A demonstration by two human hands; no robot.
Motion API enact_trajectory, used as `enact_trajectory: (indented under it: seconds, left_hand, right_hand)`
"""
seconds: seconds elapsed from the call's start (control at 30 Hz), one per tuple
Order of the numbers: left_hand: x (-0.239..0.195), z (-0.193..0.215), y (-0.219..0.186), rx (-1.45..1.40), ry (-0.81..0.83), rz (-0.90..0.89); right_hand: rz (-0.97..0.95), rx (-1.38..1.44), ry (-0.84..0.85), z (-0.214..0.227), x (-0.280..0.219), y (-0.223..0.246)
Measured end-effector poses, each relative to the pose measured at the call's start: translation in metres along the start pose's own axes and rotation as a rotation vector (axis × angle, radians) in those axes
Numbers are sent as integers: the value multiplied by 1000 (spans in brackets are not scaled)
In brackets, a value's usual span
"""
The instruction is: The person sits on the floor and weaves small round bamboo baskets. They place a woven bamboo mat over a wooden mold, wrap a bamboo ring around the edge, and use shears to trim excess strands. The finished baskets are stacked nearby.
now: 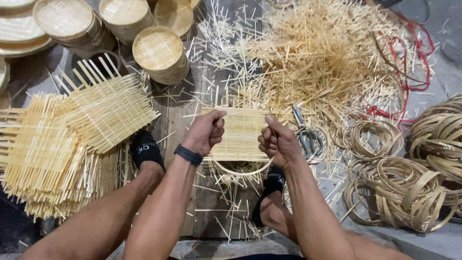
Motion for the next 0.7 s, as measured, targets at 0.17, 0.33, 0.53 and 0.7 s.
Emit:
enact_trajectory:
  seconds: [0.17, 0.33, 0.53, 0.7]
  left_hand:
    - [15, 19, 15, -23, -171, -102]
    - [40, 72, 42, 109, -438, -137]
    - [59, 102, 65, 1164, -425, -430]
    - [58, 113, 73, 1308, -435, -447]
  right_hand:
    - [105, -85, -203, 27, 16, 2]
    - [192, -672, -604, 66, 30, 6]
    - [72, -1079, -903, 106, 73, -19]
    - [240, -1170, -933, 115, 87, -30]
Point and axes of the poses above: each hand's wrist, its own x-axis towards the middle knuckle, its own z-axis out of the back of the hand, y = z × x, the point moved 6 cm from there along x, towards the middle knuckle, and after that the axes turned 12 degrees about -z, right-handed, at the moved point
